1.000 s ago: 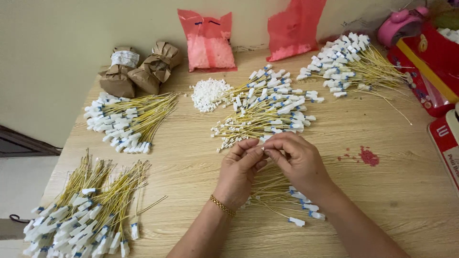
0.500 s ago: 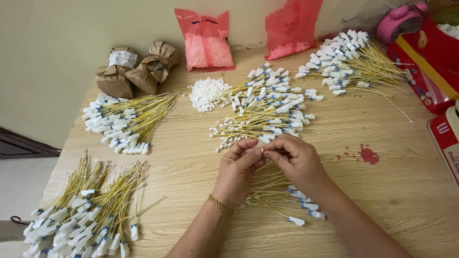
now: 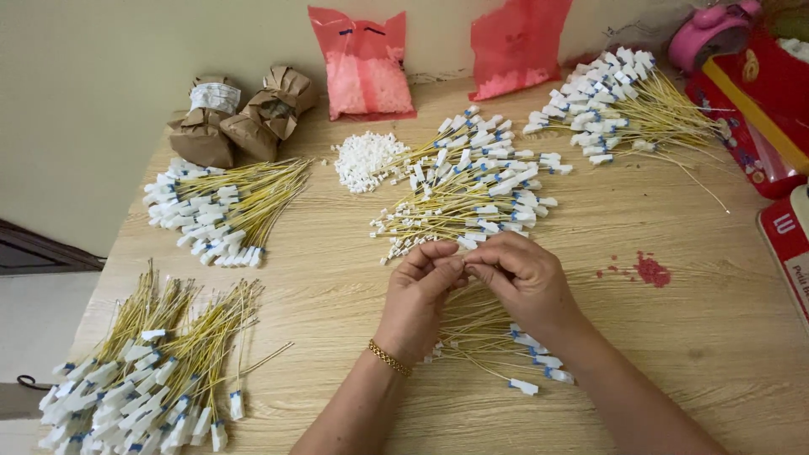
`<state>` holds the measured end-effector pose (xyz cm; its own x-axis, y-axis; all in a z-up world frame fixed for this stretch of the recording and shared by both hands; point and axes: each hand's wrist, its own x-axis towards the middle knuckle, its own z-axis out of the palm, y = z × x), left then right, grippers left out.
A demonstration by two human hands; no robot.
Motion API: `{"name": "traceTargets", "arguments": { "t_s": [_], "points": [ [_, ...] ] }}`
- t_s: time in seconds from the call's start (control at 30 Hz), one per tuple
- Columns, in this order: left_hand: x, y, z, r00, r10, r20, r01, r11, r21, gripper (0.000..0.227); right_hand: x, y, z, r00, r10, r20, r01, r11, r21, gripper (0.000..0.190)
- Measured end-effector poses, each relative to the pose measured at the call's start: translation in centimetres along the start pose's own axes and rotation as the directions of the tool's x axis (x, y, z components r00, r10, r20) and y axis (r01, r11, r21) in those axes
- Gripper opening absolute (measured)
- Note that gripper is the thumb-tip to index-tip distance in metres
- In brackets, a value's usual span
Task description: The recorder is manually assembling electrical components by attaching small red plastic parts to wired connectors.
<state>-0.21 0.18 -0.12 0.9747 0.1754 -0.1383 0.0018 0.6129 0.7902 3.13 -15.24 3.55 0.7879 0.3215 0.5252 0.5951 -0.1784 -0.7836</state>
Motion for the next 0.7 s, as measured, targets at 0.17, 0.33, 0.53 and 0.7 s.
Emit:
{"name": "traceTargets", "arguments": {
  "t_s": [0.17,0.33,0.53,0.7],
  "points": [
    [-0.2,0.5,0.2,1.0,-0.011,-0.012,0.011,1.0,0.018,0.024,-0.2,0.7,0.2,1.0,0.006,0.013,-0.006,1.0,0.01,0.013],
    [-0.1,0.6,0.2,0.999,-0.037,-0.009,0.037,0.999,-0.029,0.029,-0.2,0.8,-0.1,0.999,0.033,0.017,-0.034,0.998,0.058,0.013],
    [-0.3,0.7,0.4,1.0,-0.02,0.005,0.02,0.998,0.052,0.025,-0.1,0.4,-0.4,0.998,0.05,0.046,-0.05,0.999,0.006,0.011],
    [0.0,0.8,0.1,0.999,-0.014,0.039,0.015,1.0,-0.013,0.036,0.2,0.3,-0.9,0.991,0.104,0.081,-0.109,0.992,0.064,0.011]
  ]
}}
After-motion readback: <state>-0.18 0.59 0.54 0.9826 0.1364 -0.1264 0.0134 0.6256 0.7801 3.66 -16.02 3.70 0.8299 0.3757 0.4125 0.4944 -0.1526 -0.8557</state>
